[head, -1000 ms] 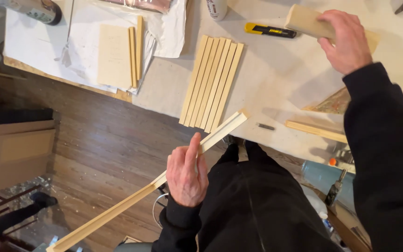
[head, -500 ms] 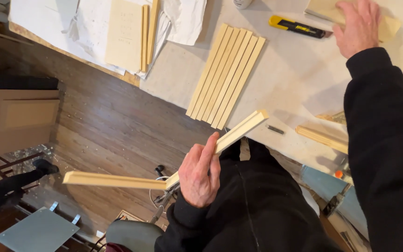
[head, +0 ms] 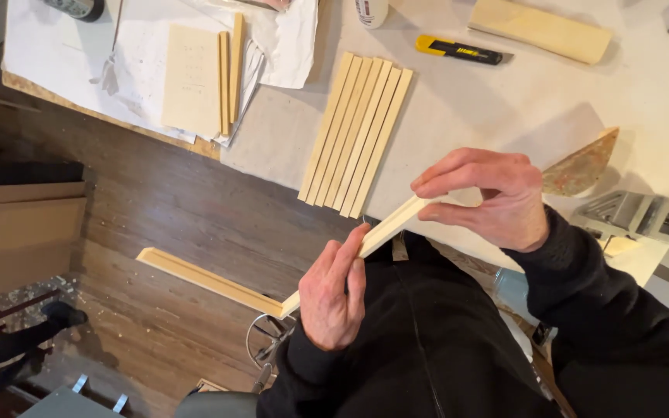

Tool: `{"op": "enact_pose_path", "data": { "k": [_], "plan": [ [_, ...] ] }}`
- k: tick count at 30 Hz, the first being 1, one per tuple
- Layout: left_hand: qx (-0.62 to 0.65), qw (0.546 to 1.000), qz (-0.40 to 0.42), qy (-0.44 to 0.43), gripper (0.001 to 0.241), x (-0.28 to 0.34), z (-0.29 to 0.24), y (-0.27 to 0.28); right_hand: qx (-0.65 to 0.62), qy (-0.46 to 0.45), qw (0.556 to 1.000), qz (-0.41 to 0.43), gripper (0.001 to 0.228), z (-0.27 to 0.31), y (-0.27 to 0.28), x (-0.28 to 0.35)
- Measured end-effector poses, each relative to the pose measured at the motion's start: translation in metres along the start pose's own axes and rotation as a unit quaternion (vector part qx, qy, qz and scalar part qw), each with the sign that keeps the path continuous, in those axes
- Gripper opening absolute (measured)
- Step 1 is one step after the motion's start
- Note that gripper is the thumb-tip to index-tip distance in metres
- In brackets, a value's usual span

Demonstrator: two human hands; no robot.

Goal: Assembling wooden frame components using glue, clamps, and a hammer.

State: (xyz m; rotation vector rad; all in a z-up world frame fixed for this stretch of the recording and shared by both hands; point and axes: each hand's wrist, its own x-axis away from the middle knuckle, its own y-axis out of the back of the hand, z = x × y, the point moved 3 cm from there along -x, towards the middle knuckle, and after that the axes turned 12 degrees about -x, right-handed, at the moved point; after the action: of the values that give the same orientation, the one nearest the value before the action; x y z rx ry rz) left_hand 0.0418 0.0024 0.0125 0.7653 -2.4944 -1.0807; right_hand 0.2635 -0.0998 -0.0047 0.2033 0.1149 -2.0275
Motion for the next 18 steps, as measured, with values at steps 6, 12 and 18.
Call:
{"op": "enact_pose_path", "data": {
  "k": [6, 12, 18],
  "plan": [
    [0.041, 0.999, 0.021, -0.016, 0.04, 0.009, 0.001, 0.01, -0.155, 0.061, 0.986, 0.017, 0.011, -0.017, 0.009, 0.02],
    [0.025, 0.999, -0.02, -0.037, 0.043, 0.016, 0.012, 0.021, -0.066, -0.057, 0.99, -0.107, 0.043, 0.026, -0.026, 0.026],
    [-0.069, 0.982, -0.119, -0.129, 0.051, 0.018, 0.03, 0.025, -0.135, -0.162, 0.954, -0.212, 0.032, 0.018, -0.063, 0.045]
  ]
}}
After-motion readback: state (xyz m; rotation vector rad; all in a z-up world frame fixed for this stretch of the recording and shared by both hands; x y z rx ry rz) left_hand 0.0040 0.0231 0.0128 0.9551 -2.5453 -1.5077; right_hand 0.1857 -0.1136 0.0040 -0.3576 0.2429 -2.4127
